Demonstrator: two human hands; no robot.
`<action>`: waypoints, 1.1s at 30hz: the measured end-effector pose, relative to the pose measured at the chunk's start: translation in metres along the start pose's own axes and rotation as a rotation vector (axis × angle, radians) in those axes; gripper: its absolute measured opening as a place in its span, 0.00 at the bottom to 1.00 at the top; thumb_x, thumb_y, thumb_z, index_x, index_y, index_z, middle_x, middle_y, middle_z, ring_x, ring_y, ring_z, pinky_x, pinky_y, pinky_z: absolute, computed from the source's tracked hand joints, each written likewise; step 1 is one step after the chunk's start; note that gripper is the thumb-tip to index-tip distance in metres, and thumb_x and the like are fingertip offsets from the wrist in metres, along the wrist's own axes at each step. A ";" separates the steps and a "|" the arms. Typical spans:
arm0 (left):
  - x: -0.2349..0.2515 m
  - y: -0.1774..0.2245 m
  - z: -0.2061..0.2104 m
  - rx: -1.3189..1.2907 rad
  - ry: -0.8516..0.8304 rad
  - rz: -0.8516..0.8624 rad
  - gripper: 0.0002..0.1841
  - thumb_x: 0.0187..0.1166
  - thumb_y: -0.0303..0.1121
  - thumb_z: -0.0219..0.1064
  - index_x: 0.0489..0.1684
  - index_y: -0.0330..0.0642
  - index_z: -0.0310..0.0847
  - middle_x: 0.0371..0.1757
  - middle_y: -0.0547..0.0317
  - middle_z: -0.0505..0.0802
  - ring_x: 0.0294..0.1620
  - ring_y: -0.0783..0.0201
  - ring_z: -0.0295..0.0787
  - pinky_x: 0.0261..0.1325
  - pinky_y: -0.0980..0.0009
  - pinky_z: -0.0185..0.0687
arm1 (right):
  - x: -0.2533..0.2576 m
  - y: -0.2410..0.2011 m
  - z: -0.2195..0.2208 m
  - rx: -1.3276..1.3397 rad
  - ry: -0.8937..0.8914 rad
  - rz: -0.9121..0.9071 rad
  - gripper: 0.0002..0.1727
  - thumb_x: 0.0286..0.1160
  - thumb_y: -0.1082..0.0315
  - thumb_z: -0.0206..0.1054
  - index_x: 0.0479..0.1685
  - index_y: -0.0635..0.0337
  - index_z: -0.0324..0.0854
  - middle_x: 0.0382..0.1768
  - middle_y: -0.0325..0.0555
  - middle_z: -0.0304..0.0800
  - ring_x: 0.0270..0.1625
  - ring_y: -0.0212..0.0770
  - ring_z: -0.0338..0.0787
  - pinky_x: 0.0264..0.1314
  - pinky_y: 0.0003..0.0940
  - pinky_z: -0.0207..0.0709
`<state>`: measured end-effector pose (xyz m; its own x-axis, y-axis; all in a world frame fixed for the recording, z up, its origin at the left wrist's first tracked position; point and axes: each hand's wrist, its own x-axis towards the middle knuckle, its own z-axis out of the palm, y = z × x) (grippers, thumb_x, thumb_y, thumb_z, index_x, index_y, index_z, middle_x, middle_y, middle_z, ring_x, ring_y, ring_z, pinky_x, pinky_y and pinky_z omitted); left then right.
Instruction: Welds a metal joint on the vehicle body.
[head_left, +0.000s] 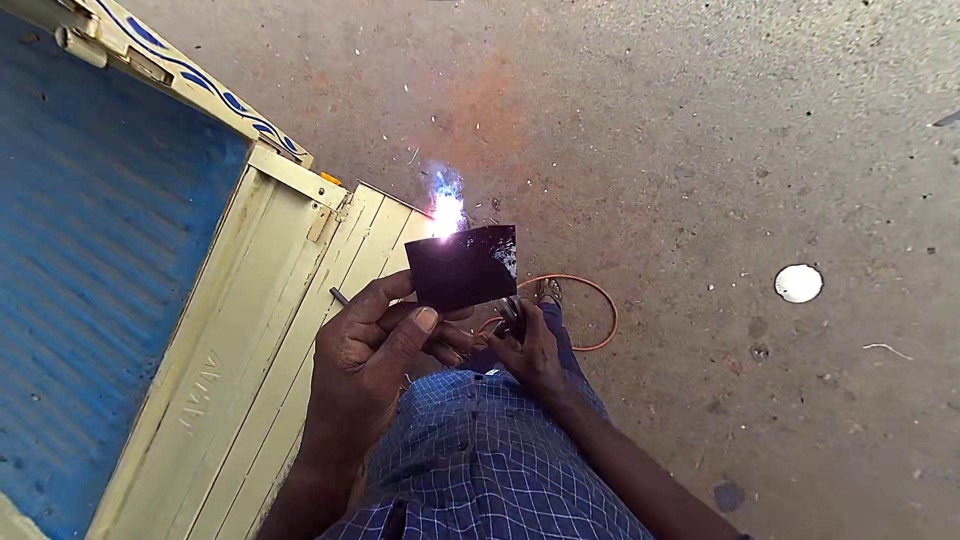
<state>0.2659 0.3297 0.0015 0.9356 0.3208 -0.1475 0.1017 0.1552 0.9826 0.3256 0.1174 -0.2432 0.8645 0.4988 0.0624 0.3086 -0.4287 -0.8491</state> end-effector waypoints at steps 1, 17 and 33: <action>0.000 0.000 0.000 0.001 0.001 -0.004 0.18 0.88 0.23 0.56 0.75 0.33 0.72 0.55 0.31 0.92 0.43 0.42 0.96 0.45 0.54 0.97 | 0.000 0.000 0.000 0.002 0.000 0.001 0.42 0.68 0.44 0.78 0.76 0.61 0.67 0.51 0.49 0.85 0.46 0.42 0.89 0.49 0.43 0.88; 0.000 -0.001 -0.001 -0.013 -0.002 -0.001 0.18 0.88 0.23 0.56 0.74 0.33 0.72 0.55 0.31 0.92 0.43 0.43 0.97 0.45 0.54 0.97 | -0.001 -0.001 0.002 -0.009 -0.004 0.016 0.42 0.67 0.43 0.79 0.75 0.60 0.69 0.53 0.49 0.85 0.49 0.41 0.89 0.52 0.42 0.87; 0.001 -0.002 -0.004 -0.009 0.003 -0.007 0.18 0.88 0.24 0.56 0.75 0.33 0.72 0.55 0.31 0.92 0.43 0.43 0.96 0.45 0.54 0.97 | -0.001 0.000 0.004 -0.014 -0.004 0.055 0.44 0.67 0.41 0.77 0.76 0.62 0.68 0.54 0.51 0.85 0.50 0.45 0.89 0.52 0.47 0.87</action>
<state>0.2655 0.3334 -0.0008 0.9339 0.3224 -0.1546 0.1049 0.1662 0.9805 0.3228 0.1199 -0.2457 0.8788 0.4770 0.0134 0.2659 -0.4662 -0.8438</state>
